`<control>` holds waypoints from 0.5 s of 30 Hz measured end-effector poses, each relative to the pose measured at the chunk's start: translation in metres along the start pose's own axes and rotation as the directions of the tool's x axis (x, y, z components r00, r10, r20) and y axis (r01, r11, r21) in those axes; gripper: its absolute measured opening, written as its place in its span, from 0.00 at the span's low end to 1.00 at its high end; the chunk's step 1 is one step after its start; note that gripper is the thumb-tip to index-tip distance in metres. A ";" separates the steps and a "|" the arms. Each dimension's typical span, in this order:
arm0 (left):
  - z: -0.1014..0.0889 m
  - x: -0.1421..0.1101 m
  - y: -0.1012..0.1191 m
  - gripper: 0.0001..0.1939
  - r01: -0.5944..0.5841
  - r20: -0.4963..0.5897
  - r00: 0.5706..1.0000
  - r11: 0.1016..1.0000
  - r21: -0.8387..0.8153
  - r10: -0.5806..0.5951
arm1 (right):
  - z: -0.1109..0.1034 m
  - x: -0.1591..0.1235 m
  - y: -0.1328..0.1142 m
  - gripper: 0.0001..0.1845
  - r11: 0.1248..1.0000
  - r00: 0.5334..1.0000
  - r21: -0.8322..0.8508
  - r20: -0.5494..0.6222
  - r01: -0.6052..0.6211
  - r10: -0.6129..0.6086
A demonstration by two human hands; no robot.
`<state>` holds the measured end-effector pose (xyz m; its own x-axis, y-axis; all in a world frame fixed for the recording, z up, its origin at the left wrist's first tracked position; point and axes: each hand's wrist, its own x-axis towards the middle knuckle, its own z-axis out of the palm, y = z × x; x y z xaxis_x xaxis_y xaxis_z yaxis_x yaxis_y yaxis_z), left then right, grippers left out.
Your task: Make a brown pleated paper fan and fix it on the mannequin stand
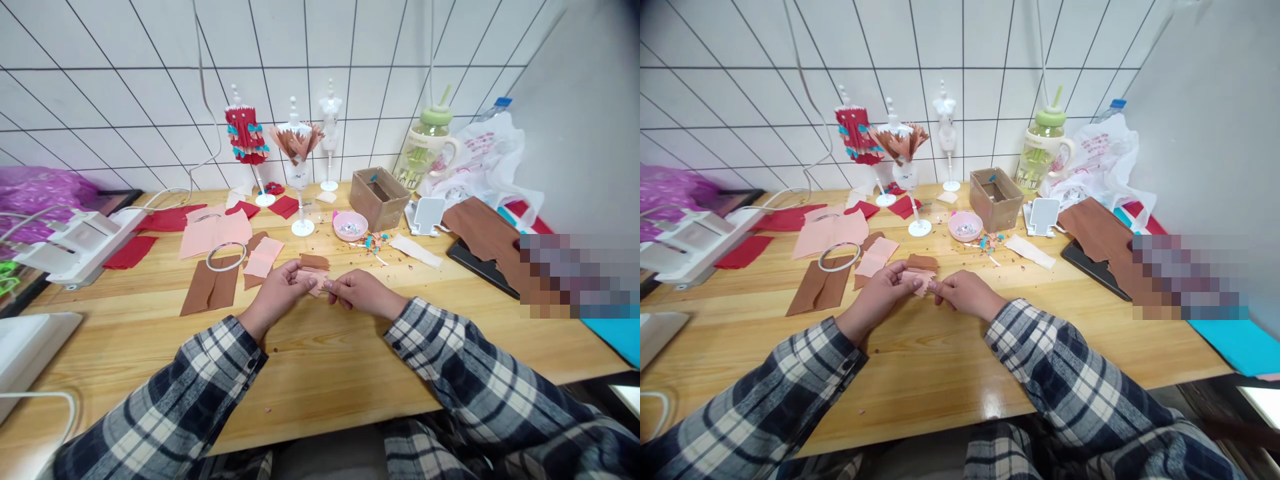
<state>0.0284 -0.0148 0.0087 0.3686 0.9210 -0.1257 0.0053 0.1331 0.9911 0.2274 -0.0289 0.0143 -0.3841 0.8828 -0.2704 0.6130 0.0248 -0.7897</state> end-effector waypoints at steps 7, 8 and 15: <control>0.000 0.000 0.001 0.19 0.015 -0.046 0.999 1.000 0.025 -0.014 | 0.000 -0.001 -0.001 0.27 1.000 1.000 -0.015 0.004 -0.011 0.011; 0.000 0.000 0.001 0.19 0.017 -0.044 0.999 1.000 0.016 -0.016 | 0.000 -0.001 -0.001 0.27 1.000 1.000 -0.015 0.004 -0.014 0.014; -0.002 0.002 -0.003 0.19 0.023 -0.020 0.999 0.997 -0.068 -0.025 | -0.002 0.001 0.001 0.28 1.000 1.000 0.017 0.004 -0.013 0.013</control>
<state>0.0269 -0.0130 0.0050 0.3498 0.9245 -0.1511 -0.0489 0.1791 0.9826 0.2289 -0.0274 0.0141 -0.3791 0.8811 -0.2826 0.6059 0.0055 -0.7955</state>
